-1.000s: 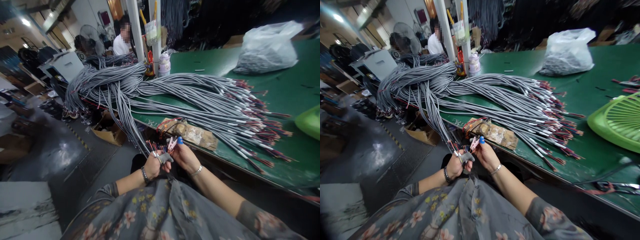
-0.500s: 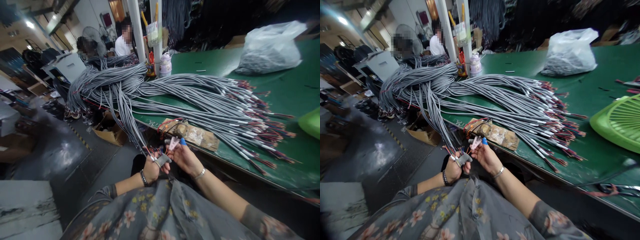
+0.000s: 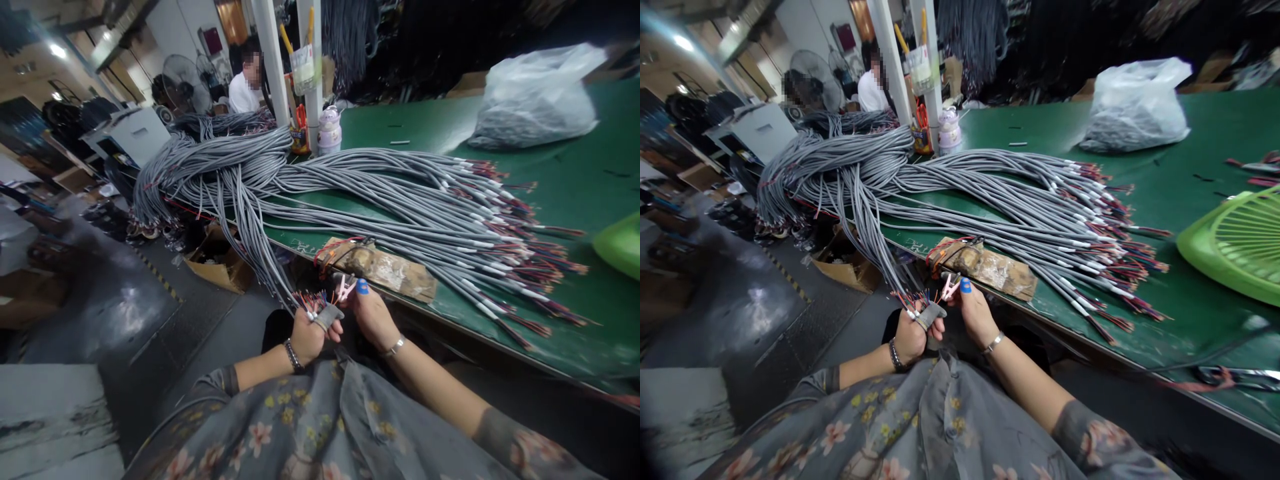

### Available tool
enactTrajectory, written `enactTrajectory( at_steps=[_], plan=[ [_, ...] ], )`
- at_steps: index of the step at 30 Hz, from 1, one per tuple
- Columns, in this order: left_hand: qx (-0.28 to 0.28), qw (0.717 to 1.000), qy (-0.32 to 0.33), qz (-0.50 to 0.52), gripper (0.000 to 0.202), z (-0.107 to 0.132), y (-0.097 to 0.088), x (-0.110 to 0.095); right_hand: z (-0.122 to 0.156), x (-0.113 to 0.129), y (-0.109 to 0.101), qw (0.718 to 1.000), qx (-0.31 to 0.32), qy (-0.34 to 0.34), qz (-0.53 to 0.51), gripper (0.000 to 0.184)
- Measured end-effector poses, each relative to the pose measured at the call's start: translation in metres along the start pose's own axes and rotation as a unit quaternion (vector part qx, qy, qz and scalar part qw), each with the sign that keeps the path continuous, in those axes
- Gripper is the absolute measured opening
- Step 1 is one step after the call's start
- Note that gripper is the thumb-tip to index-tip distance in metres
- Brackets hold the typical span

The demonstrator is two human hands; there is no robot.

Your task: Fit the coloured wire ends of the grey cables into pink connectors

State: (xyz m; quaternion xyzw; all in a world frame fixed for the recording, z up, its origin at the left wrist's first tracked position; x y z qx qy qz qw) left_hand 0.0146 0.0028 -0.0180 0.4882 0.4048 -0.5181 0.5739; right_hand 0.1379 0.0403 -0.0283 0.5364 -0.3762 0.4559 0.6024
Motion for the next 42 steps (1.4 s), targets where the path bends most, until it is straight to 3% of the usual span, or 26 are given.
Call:
enactTrajectory(
  at_steps=[4, 9, 20, 25, 34, 39, 42],
  plan=[
    [-0.009, 1.000, -0.010, 0.006, 0.042, -0.002, 0.001, 0.002, -0.003, -0.001, 0.005, 0.996, 0.022, 0.058, -0.063, 0.052],
    [-0.006, 1.000, -0.016, 0.001, 0.042, -0.003, 0.002, 0.005, -0.006, -0.001, 0.009, 0.984, -0.014, 0.088, -0.155, 0.043],
    [-0.003, 0.999, -0.042, 0.009, 0.047, 0.001, -0.005, 0.007, 0.001, -0.011, -0.002, 0.980, 0.039, 0.114, -0.156, 0.045],
    [0.035, 0.997, -0.057, 0.047, 0.054, 0.000, -0.006, 0.006, 0.004, -0.018, -0.018, 0.989, 0.010, 0.101, -0.106, 0.042],
    [0.045, 0.996, -0.037, 0.073, 0.055, 0.000, -0.003, 0.009, 0.023, -0.010, -0.037, 0.997, -0.028, 0.016, 0.063, 0.035],
    [0.049, 0.997, -0.050, 0.022, 0.046, 0.003, -0.002, 0.006, 0.032, -0.002, -0.039, 0.989, -0.019, -0.035, 0.140, 0.026],
    [0.109, 0.990, -0.076, -0.052, 0.034, 0.007, 0.001, 0.006, 0.038, 0.005, -0.036, 0.984, 0.023, -0.056, 0.170, 0.024]
  ],
)
Point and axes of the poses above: each hand's wrist, its own z-axis away from the middle knuckle, its own y-axis out of the palm, x = y × z, the point moved 2 cm from there along -z, towards the middle knuckle, and after that the axes turned 4 degrees about z, right-handed, at the moved point
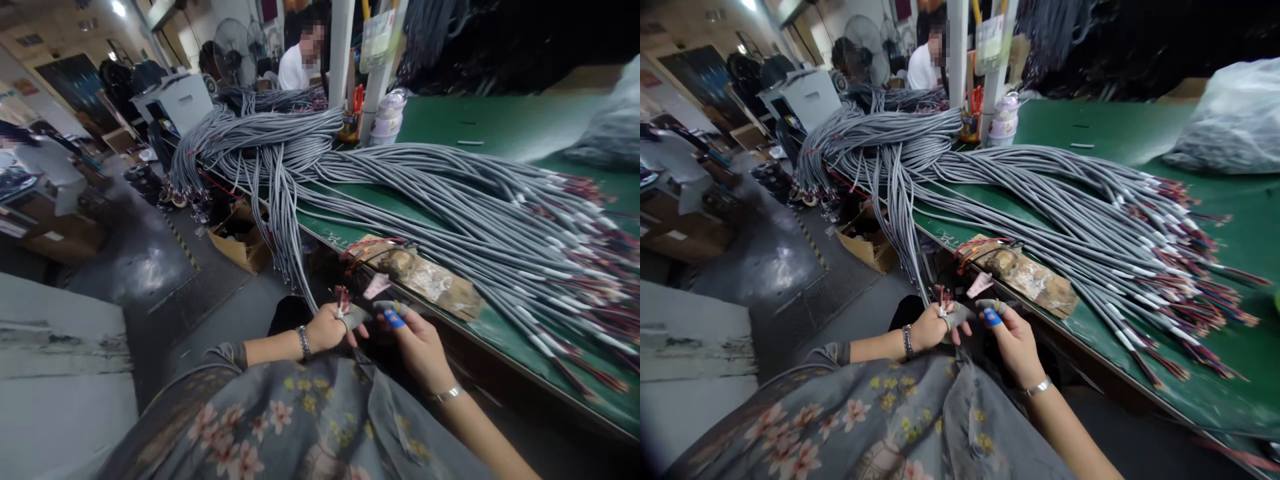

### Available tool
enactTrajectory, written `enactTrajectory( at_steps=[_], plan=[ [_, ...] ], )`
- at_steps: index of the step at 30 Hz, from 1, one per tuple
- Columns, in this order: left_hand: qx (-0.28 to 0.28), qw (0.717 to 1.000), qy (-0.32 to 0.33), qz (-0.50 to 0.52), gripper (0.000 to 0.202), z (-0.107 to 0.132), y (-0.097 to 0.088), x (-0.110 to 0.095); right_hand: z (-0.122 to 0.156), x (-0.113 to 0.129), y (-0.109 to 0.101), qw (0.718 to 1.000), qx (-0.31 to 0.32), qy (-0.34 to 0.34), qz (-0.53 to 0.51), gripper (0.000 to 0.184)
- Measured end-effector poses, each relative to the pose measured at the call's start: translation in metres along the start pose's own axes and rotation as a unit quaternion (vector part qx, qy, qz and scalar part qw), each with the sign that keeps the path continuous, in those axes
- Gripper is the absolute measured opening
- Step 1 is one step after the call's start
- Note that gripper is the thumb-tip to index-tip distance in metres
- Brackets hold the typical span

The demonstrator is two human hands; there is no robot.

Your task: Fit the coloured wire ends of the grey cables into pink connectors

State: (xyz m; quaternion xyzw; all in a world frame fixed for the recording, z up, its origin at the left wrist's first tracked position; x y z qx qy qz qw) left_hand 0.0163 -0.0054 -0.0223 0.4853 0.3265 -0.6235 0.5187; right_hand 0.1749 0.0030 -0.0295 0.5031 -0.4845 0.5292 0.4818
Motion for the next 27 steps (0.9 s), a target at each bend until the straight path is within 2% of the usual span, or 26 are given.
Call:
enactTrajectory(
  at_steps=[3, 5, 10, 13, 18, 22, 27],
  plan=[
    [0.051, 0.998, -0.029, -0.033, 0.014, 0.002, 0.003, 0.004, 0.007, 0.008, 0.006, 0.996, 0.078, -0.027, 0.031, 0.022],
    [0.063, 0.997, -0.029, -0.031, 0.005, 0.002, 0.003, 0.007, 0.011, 0.013, 0.010, 0.990, 0.116, -0.054, 0.065, 0.018],
    [0.065, 0.994, -0.001, -0.089, 0.005, 0.000, -0.001, 0.013, 0.011, 0.024, 0.017, 0.982, 0.121, -0.103, 0.100, 0.014],
    [0.061, 0.995, 0.023, -0.074, 0.007, 0.000, -0.001, 0.010, 0.007, 0.023, 0.015, 0.991, 0.096, -0.062, 0.065, 0.016],
    [0.057, 0.996, 0.053, 0.053, 0.035, 0.003, 0.002, -0.004, 0.002, 0.012, 0.010, 0.996, 0.032, 0.057, -0.055, 0.020],
    [0.049, 0.997, 0.038, 0.056, 0.049, 0.002, -0.001, -0.007, -0.002, 0.010, 0.012, 0.994, 0.005, 0.073, -0.084, 0.023],
    [0.063, 0.997, 0.032, -0.001, 0.045, 0.000, -0.004, -0.003, -0.004, 0.014, 0.017, 0.991, 0.013, 0.085, -0.100, 0.029]
  ],
)
Point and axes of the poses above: each hand's wrist, its own z-axis away from the middle knuckle, its own y-axis out of the palm, x = y × z, the point moved 2 cm from there along -z, towards the middle knuckle, and after that the axes turned 4 degrees about z, right-handed, at the moved point
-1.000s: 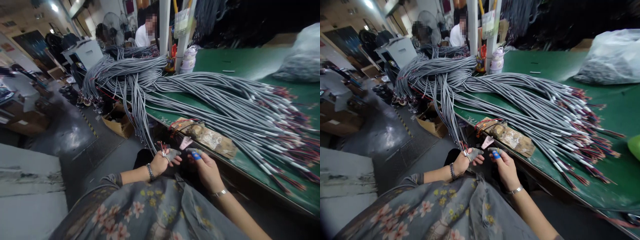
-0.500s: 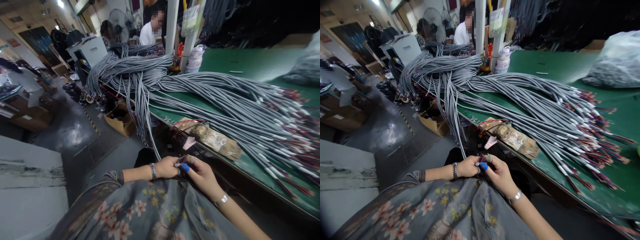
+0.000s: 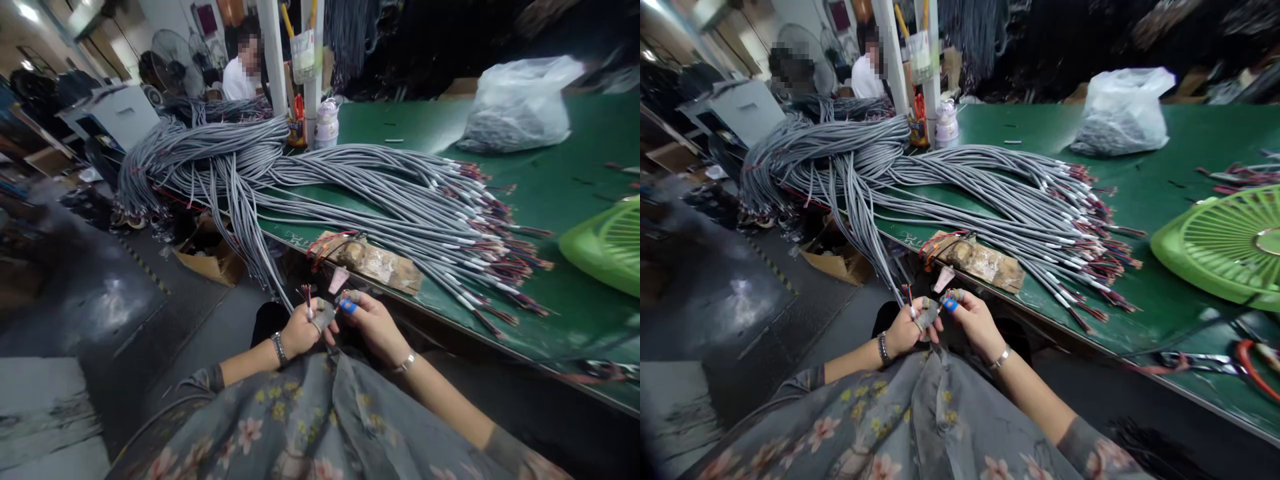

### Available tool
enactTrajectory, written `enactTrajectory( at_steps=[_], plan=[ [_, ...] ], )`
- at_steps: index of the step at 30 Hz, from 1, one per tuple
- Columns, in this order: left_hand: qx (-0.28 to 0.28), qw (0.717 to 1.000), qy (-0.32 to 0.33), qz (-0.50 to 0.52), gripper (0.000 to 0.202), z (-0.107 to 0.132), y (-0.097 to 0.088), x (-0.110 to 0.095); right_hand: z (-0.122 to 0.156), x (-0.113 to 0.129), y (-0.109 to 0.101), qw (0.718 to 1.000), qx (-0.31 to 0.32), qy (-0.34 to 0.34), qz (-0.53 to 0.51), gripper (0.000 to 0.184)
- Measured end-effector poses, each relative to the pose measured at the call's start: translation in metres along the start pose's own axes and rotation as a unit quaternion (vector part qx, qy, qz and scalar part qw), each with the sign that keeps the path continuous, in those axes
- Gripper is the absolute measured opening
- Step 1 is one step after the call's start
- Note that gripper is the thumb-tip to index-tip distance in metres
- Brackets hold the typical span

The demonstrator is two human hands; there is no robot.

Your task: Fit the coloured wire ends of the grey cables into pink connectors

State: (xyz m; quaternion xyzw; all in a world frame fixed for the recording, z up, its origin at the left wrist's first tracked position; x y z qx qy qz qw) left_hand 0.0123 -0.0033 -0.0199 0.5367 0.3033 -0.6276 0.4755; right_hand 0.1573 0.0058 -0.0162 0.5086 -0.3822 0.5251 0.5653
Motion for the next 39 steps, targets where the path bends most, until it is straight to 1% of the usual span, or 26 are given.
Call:
enactTrajectory(
  at_steps=[4, 8, 10, 12, 14, 16, 18, 20, 22, 23, 25, 27, 28, 31, 34, 36, 39],
  plan=[
    [0.012, 1.000, -0.017, -0.015, 0.045, -0.001, 0.000, 0.003, -0.001, 0.002, 0.002, 1.000, 0.021, -0.010, 0.011, 0.031],
    [0.025, 0.998, 0.017, -0.051, 0.036, -0.001, 0.001, 0.006, -0.004, 0.002, 0.005, 0.996, 0.071, -0.012, 0.044, 0.030],
    [0.007, 0.999, 0.014, -0.051, 0.034, -0.001, 0.000, 0.008, -0.005, 0.003, 0.005, 0.995, 0.077, -0.020, 0.060, 0.029],
    [-0.021, 0.998, 0.003, -0.053, 0.032, 0.001, -0.001, 0.009, -0.006, 0.004, 0.006, 0.996, 0.070, -0.020, 0.057, 0.029],
    [-0.030, 0.997, -0.003, -0.068, 0.029, 0.002, -0.002, 0.009, -0.005, 0.003, 0.006, 0.997, 0.065, -0.002, 0.034, 0.031],
    [-0.017, 0.996, -0.003, -0.089, 0.026, 0.003, -0.002, 0.008, -0.002, 0.002, 0.007, 0.998, 0.064, 0.022, 0.008, 0.032],
    [-0.003, 0.993, 0.019, -0.115, 0.023, 0.003, -0.002, 0.006, 0.000, 0.000, 0.009, 0.997, 0.065, 0.044, -0.012, 0.033],
    [0.002, 0.989, 0.055, -0.135, 0.025, 0.003, -0.002, 0.003, 0.001, -0.001, 0.010, 0.996, 0.061, 0.063, -0.030, 0.034],
    [-0.005, 0.989, 0.068, -0.130, 0.031, 0.003, -0.001, 0.001, 0.001, -0.003, 0.012, 0.994, 0.055, 0.082, -0.049, 0.037],
    [-0.010, 0.991, 0.056, -0.119, 0.035, 0.003, -0.001, 0.001, 0.000, -0.003, 0.012, 0.993, 0.050, 0.088, -0.058, 0.039],
    [-0.022, 0.996, 0.011, -0.083, 0.044, 0.003, -0.001, 0.001, 0.000, -0.005, 0.013, 0.993, 0.039, 0.090, -0.069, 0.040],
    [-0.035, 0.998, -0.026, -0.042, 0.051, 0.003, -0.001, 0.001, 0.000, -0.004, 0.012, 0.996, 0.028, 0.066, -0.058, 0.039],
    [-0.040, 0.998, -0.034, -0.023, 0.052, 0.004, -0.001, 0.001, 0.001, -0.003, 0.012, 0.998, 0.026, 0.044, -0.040, 0.038],
    [-0.062, 0.997, -0.038, 0.027, 0.053, 0.003, -0.002, 0.001, 0.003, 0.001, 0.011, 0.997, 0.028, -0.045, 0.047, 0.033],
    [-0.089, 0.994, -0.032, 0.052, 0.053, 0.003, -0.003, 0.002, 0.005, 0.005, 0.011, 0.984, 0.035, -0.121, 0.124, 0.030],
    [-0.103, 0.993, -0.031, 0.052, 0.052, 0.003, -0.003, 0.001, 0.005, 0.005, 0.010, 0.977, 0.033, -0.147, 0.150, 0.030],
    [-0.117, 0.992, -0.036, 0.042, 0.050, 0.003, -0.004, 0.001, 0.004, 0.004, 0.010, 0.973, 0.026, -0.155, 0.166, 0.030]
  ],
)
Point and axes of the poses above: each hand's wrist, its own z-axis away from the middle knuckle, its own y-axis out of the palm, x = y × z, the point moved 2 cm from there along -z, towards the middle knuckle, and after that the axes turned 4 degrees about z, right-handed, at the moved point
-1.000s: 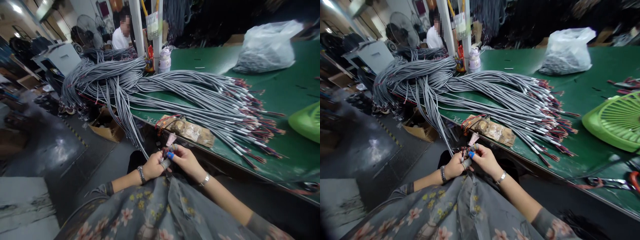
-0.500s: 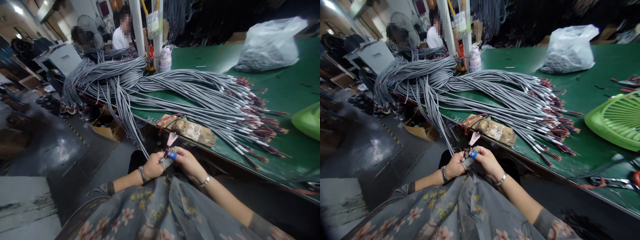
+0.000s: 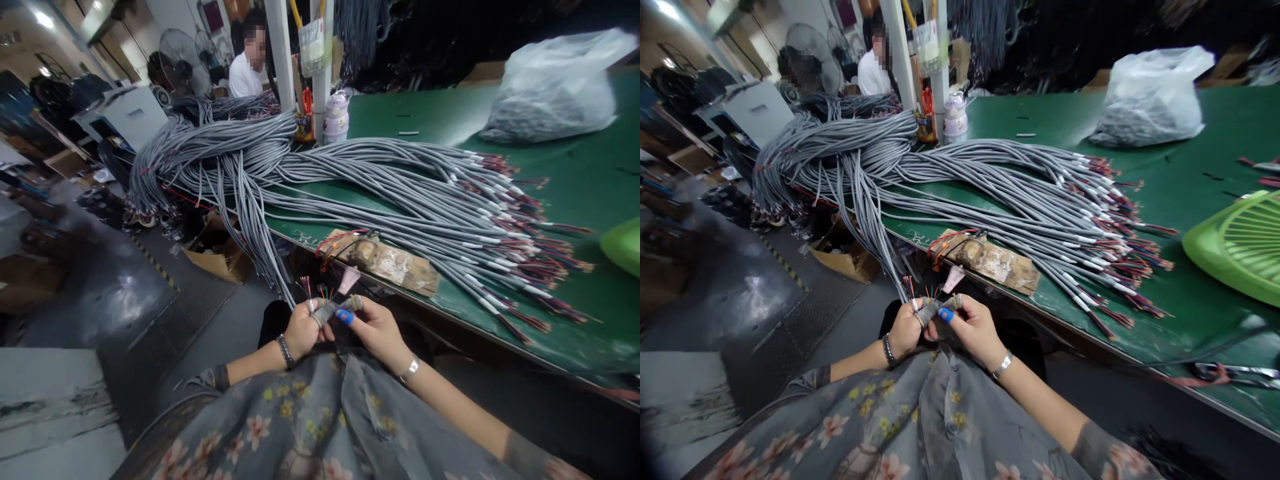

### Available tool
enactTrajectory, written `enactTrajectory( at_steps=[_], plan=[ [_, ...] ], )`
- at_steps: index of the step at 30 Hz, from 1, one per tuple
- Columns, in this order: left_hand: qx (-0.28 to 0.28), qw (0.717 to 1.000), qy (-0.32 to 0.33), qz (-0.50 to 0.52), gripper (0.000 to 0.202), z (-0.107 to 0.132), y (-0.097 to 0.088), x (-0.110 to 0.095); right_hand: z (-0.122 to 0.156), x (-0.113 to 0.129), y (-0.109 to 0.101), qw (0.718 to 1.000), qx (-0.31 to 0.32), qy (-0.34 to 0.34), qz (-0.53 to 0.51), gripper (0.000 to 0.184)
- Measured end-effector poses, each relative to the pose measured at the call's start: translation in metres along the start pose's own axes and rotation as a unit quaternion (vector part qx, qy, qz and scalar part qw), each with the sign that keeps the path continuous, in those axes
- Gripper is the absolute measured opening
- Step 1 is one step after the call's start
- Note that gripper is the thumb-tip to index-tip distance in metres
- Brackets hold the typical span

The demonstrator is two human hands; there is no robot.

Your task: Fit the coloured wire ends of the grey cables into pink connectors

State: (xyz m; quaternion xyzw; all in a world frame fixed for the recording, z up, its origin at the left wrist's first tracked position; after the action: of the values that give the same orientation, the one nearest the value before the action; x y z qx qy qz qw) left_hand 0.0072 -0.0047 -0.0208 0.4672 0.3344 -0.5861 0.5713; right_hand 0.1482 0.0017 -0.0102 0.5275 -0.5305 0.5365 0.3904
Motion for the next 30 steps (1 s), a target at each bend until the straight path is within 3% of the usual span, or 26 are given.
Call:
enactTrajectory(
  at_steps=[11, 16, 18, 20, 24, 30],
  plan=[
    [-0.049, 0.999, 0.014, 0.015, 0.049, 0.001, -0.004, -0.003, 0.000, 0.002, 0.003, 0.998, 0.027, 0.051, -0.034, 0.027],
    [-0.056, 0.998, 0.020, 0.013, 0.048, 0.003, -0.007, -0.002, 0.000, -0.003, -0.002, 0.989, 0.074, 0.081, -0.104, 0.029],
    [-0.041, 0.999, 0.021, 0.024, 0.047, 0.002, -0.008, -0.002, -0.003, -0.011, -0.005, 0.980, 0.066, 0.106, -0.157, 0.032],
    [-0.017, 0.999, 0.019, 0.037, 0.048, 0.002, -0.008, -0.003, -0.009, -0.020, -0.008, 0.960, 0.017, 0.151, -0.236, 0.037],
    [0.056, 0.997, -0.017, 0.050, 0.050, -0.002, -0.004, -0.007, -0.026, -0.026, -0.008, 0.919, 0.017, 0.237, -0.313, 0.042],
    [0.130, 0.984, -0.083, 0.093, 0.050, -0.013, 0.003, -0.011, -0.042, -0.015, -0.004, 0.920, 0.024, 0.210, -0.330, 0.039]
  ],
)
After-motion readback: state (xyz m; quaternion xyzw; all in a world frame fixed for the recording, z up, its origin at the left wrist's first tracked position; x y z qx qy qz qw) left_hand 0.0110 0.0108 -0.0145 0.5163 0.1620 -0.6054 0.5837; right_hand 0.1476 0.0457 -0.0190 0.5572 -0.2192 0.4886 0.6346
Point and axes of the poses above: each hand's wrist, its own z-axis away from the middle knuckle, its own y-axis out of the palm, x = y × z, the point moved 2 cm from there along -z, towards the middle knuckle, and after that the axes turned 4 degrees about z, right-handed, at the moved point
